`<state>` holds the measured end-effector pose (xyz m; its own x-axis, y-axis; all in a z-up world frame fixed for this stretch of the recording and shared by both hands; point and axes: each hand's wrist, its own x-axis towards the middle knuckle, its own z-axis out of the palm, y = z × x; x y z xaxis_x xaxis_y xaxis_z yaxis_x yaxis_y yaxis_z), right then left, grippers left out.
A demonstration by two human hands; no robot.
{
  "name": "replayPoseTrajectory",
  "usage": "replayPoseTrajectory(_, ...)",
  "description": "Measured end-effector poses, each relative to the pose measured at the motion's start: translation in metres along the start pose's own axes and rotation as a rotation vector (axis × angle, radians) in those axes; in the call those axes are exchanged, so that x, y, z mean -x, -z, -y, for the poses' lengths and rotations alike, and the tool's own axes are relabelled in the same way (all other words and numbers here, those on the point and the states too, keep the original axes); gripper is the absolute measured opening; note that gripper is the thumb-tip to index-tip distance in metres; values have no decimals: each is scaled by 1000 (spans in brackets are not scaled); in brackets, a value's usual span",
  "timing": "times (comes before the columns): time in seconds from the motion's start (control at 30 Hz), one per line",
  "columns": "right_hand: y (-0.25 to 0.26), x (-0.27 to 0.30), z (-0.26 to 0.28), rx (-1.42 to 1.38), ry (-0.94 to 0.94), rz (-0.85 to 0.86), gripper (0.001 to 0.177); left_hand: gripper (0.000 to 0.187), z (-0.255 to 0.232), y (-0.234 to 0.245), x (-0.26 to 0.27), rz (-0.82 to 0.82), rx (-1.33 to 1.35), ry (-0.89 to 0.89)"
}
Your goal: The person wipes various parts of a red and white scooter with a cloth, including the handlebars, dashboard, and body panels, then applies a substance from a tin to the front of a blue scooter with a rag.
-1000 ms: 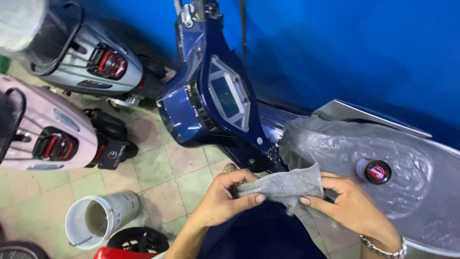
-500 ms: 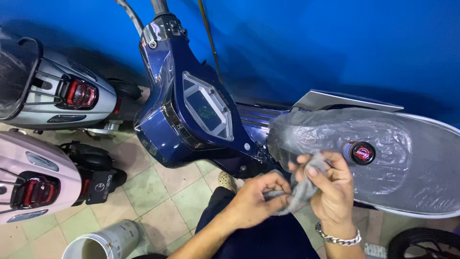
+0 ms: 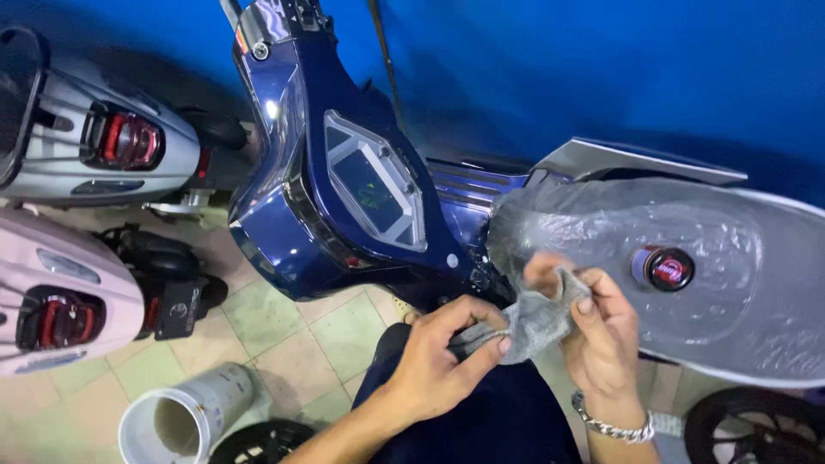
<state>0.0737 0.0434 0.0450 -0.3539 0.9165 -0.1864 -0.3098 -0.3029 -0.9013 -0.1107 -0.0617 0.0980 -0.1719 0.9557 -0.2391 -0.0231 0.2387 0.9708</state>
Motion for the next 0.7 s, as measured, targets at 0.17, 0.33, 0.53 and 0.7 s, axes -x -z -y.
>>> replayPoseTrajectory(0.17,14,-11,47,610,283,460,70,20,-44,-5,-8,138,-202,-412)
replayPoseTrajectory(0.33,62,-56,46,484,-14,850,26,18,-43,-18,-5,-33,-131,-283)
replayPoseTrajectory(0.53,37,-51,9,8,-283,583,24,15,18,-68,-21,-240,160,146)
replayPoseTrajectory(0.7,17,-60,-31,272,-363,331,24,12,22,-54,-7,-304,-259,45)
